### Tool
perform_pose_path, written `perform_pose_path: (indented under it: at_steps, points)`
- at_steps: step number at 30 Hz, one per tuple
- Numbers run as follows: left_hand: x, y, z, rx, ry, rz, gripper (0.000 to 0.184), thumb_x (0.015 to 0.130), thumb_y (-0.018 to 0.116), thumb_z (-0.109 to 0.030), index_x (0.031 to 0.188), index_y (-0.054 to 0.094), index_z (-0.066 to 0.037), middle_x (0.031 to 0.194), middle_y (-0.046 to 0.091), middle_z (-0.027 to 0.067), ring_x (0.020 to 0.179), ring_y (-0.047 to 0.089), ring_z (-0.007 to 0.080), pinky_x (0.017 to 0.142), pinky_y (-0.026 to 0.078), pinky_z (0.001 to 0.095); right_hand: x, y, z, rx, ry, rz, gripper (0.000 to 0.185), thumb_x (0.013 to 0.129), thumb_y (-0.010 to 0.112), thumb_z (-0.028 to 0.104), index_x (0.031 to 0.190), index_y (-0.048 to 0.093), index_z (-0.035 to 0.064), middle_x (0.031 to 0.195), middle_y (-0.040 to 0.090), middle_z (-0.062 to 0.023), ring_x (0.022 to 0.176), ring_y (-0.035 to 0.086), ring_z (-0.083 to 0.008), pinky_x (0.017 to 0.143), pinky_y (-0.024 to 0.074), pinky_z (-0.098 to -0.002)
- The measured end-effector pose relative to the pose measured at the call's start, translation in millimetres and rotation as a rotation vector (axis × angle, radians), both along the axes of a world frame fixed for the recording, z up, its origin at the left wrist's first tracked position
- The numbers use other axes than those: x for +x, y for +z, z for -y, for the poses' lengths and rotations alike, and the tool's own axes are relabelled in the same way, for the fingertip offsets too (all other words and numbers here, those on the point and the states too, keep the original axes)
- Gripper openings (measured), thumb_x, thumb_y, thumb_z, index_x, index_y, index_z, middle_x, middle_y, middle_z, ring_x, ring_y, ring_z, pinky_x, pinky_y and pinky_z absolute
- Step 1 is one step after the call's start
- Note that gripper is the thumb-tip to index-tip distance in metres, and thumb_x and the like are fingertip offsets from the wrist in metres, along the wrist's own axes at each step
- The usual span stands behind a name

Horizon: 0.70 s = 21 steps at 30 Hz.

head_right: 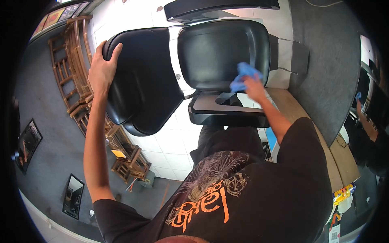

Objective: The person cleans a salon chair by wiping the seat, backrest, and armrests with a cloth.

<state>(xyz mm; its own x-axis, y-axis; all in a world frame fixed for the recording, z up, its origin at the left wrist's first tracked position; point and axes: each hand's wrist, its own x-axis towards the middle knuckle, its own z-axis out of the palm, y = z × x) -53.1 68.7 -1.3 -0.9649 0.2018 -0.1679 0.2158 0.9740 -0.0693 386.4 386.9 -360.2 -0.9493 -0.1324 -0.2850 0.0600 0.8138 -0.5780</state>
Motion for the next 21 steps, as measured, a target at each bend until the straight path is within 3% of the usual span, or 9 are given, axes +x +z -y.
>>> perform_pose_path:
  at_steps: [3,4,6,8,10,12,14,16,21]
  points:
    - [0.0,1.6,-2.1,-0.016,0.023,0.021,0.084,0.091,0.057,-0.076,0.148,0.055,-0.014,0.13,0.067,0.016,0.115,0.069,0.0383,0.098,0.055,0.0467,-20.4,-13.8,-70.3,0.31,-0.487,0.017,0.022,0.093,0.066,0.018,0.109,0.064,0.003,0.116,0.068,-0.0226,0.114,0.064,-0.0391,0.104,0.0442,-0.0569]
    - [0.1,0.2,-1.2,-0.007,0.013,0.009,0.084,0.091,0.057,-0.076,0.148,0.055,-0.014,0.13,0.067,0.0159,0.115,0.069,0.0383,0.098,0.055,0.0466,-41.6,-21.3,-89.0,0.367,-0.726,0.057,0.025,0.099,0.062,0.025,0.104,0.065,0.0002,0.106,0.07,-0.0256,0.104,0.068,-0.0418,0.096,0.0488,-0.0556]
    - [-0.3,-2.8,2.0,0.009,-0.007,-0.018,0.084,0.09,0.057,-0.076,0.148,0.055,-0.015,0.13,0.067,0.0158,0.115,0.069,0.0383,0.098,0.055,0.0466,-105.9,-6.1,-109.8,0.134,-1.267,-0.343,0.044,0.104,0.054,0.037,0.097,0.066,-0.0047,0.092,0.07,-0.0282,0.092,0.068,-0.0462,0.084,0.0505,-0.0547]
    - [-0.6,-1.1,1.6,0.004,0.005,-0.007,0.085,0.09,0.057,-0.076,0.148,0.055,-0.015,0.13,0.067,0.0156,0.115,0.069,0.0381,0.099,0.055,0.0466,-164.5,-9.4,-134.7,0.179,-1.387,-0.245,0.048,0.102,0.057,0.041,0.102,0.067,-0.0063,0.097,0.071,-0.0293,0.097,0.069,-0.0462,0.084,0.0507,-0.0538]
    - [-0.3,-0.7,0.6,0.0,0.02,0.004,0.085,0.09,0.057,-0.076,0.148,0.055,-0.015,0.13,0.067,0.0154,0.115,0.069,0.0379,0.099,0.055,0.0468,-218.2,-17.9,-134.1,0.242,-1.157,-0.214,0.048,0.099,0.057,0.042,0.101,0.067,-0.0048,0.096,0.072,-0.0293,0.096,0.069,-0.0481,0.086,0.0517,-0.0564]
    - [0.4,0.5,-0.8,-0.011,0.035,0.019,0.085,0.09,0.058,-0.076,0.148,0.055,-0.014,0.13,0.067,0.0153,0.116,0.069,0.0378,0.099,0.054,0.0472,-266.8,-56.0,-96.7,0.23,-1.065,-0.227,0.05,0.1,0.055,0.043,0.109,0.067,-0.0045,0.112,0.07,-0.0289,0.108,0.067,-0.0469,0.097,0.0485,-0.0584]
    - [2.2,2.1,-2.9,0.0,0.037,0.022,0.085,0.09,0.058,-0.076,0.148,0.055,-0.014,0.131,0.067,0.0153,0.116,0.069,0.0378,0.1,0.054,0.0479,-291.5,-86.8,-20.9,0.345,-0.882,-0.207,0.057,0.099,0.057,0.041,0.138,0.057,-0.0007,0.159,0.043,-0.019,0.151,0.035,-0.0409,0.117,0.0265,-0.0703]
    - [0.4,1.5,-2.4,0.002,0.023,0.01,0.085,0.09,0.058,-0.076,0.148,0.055,-0.014,0.132,0.067,0.0154,0.117,0.068,0.0377,0.101,0.053,0.0484,-298.2,-81.1,53.7,0.395,-0.665,-0.256,0.059,0.096,0.062,0.036,0.143,0.051,0.0015,0.164,0.038,-0.0152,0.154,0.029,-0.0388,0.116,0.028,-0.0719]
    - [-1.0,-1.4,0.3,0.001,0.03,0.018,0.085,0.09,0.057,-0.076,0.148,0.055,-0.014,0.133,0.067,0.0157,0.119,0.068,0.0376,0.102,0.052,0.049,-272.8,-45.6,200.2,0.186,-0.067,-0.218,0.042,0.093,0.062,0.022,0.134,0.062,0.0106,0.164,0.042,-0.0092,0.156,0.03,-0.0322,0.123,0.0232,-0.0634]
